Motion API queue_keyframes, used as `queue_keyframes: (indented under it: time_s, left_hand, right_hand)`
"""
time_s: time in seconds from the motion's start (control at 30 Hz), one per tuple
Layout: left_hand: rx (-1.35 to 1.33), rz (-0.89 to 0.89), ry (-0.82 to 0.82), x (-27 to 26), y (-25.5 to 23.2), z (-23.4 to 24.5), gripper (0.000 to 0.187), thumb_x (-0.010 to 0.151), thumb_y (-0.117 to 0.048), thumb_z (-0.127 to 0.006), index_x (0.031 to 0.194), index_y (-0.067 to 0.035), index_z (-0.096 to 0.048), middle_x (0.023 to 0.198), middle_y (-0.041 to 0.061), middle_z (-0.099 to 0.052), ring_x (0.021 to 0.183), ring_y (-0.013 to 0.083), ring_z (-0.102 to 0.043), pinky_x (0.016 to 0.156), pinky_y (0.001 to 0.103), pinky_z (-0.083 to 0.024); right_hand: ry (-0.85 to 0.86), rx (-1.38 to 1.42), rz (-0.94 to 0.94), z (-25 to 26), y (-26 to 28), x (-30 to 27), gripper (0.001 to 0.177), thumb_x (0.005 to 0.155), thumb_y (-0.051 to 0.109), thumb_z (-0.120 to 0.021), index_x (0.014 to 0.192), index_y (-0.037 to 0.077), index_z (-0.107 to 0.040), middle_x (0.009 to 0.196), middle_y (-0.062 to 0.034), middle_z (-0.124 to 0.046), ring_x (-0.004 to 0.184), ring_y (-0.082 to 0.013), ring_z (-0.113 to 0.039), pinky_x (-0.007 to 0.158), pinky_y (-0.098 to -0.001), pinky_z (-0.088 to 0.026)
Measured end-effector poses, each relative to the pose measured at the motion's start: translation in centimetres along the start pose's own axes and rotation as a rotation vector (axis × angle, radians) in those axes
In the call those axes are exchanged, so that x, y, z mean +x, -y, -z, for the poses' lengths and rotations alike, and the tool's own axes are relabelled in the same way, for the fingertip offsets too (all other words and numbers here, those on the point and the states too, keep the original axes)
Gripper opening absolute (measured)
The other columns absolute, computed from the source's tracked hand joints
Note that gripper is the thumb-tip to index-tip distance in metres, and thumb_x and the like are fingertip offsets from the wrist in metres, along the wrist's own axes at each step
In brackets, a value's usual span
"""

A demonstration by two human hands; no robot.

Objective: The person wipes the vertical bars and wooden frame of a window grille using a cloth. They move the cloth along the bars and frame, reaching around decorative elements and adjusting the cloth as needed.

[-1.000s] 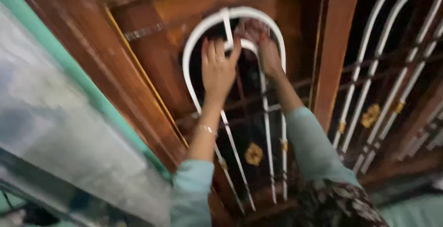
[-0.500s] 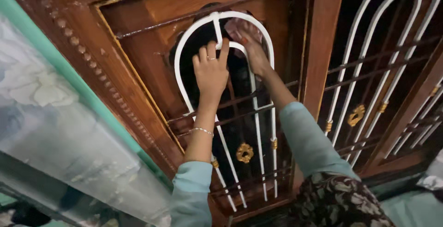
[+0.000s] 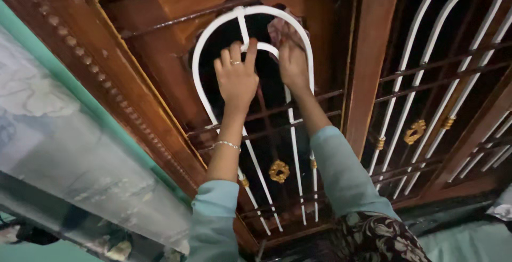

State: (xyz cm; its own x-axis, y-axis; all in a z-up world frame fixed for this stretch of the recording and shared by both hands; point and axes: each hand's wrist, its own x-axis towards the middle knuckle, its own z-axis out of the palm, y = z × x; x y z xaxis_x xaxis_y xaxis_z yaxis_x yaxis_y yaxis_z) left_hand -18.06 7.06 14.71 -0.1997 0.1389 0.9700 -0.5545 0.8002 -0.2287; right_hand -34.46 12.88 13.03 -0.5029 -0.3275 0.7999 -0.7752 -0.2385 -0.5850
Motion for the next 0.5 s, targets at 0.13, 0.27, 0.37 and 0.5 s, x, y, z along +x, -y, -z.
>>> queue_keyframes:
  time_s: [0.13,0.27,0.37,0.5]
  left_hand:
    - [0.026,0.002,0.017,0.6,0.1,-0.1,0.054,0.083,-0.008,-0.067,0.136,-0.017,-0.061,0.119,0.010,-0.057,0.104,0.0304,-0.054,0.085,0.045,-0.045]
    - [0.034,0.008,0.062,0.2,-0.3,0.3,0.060,0.078,-0.007,-0.068,0.136,-0.016,-0.062,0.119,0.010,-0.057,0.105,0.0305,-0.055,0.085,0.044,-0.045]
    - [0.025,0.003,0.040,0.7,-0.3,0.4,0.060,0.078,-0.006,-0.071,0.136,-0.016,-0.062,0.121,0.010,-0.057,0.104,0.0307,-0.053,0.082,0.044,-0.043]
    - [0.048,0.002,0.054,0.3,-0.4,0.2,0.060,0.080,-0.006,-0.071,0.138,-0.016,-0.060,0.122,0.010,-0.056,0.105,0.0306,-0.053,0.083,0.044,-0.043]
  right_hand:
    - [-0.052,0.065,-0.017,-0.1,0.6,0.4,0.064,0.111,0.051,-0.026,0.143,0.003,-0.054,0.147,-0.0243,-0.056,0.139,-0.0366,-0.051,0.117,-0.0397,-0.037]
    - [0.012,0.098,-0.074,0.0,-0.6,-0.4,0.079,0.107,0.062,-0.022,0.160,0.003,-0.030,0.163,-0.0263,-0.033,0.153,-0.0383,-0.026,0.123,-0.0381,-0.020]
    - [0.112,-0.022,-0.196,-0.4,-2.7,-0.4,0.084,0.104,0.067,-0.015,0.161,0.007,-0.029,0.165,-0.0273,-0.026,0.155,-0.0409,-0.014,0.123,-0.0403,-0.012]
    - [0.255,0.009,-0.476,-1.7,-8.3,-2.1,0.080,0.103,0.064,-0.014,0.157,0.006,-0.031,0.160,-0.0232,-0.037,0.147,-0.0356,-0.041,0.122,-0.0396,-0.025]
